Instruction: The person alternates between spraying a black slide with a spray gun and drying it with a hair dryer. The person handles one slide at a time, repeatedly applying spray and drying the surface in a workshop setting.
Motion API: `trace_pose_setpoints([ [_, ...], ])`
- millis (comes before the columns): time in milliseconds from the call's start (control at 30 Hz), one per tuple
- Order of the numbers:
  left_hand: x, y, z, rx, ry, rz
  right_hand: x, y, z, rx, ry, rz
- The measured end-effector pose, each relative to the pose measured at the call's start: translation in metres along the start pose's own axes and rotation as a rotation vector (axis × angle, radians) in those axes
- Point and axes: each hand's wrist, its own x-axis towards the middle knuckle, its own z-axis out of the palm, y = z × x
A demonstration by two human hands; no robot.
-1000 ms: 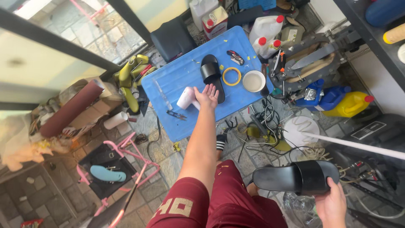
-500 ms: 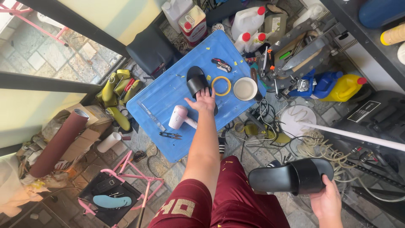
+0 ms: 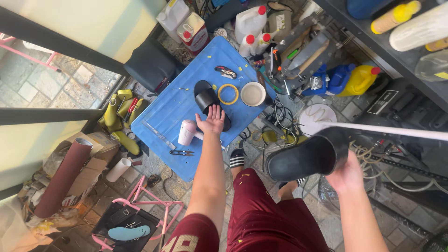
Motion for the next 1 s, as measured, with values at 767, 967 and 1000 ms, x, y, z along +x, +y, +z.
trace_pose_setpoints([
  [767, -0.491, -0.292, 0.074, 0.984, -0.791, -0.173, -0.047, -0.138, -0.112, 0.119, -0.252, 0.127],
  [967, -0.47, -0.361, 0.037, 1.678, -0.829, -0.313, -0.06, -0.202, -0.206, -0.185, -0.254, -0.069],
  [1000, -0.47, -0.374, 0.031, 1.582, -0.824, -0.435, -0.055, -0.208, -0.225, -0.187, -0.247, -0.039],
])
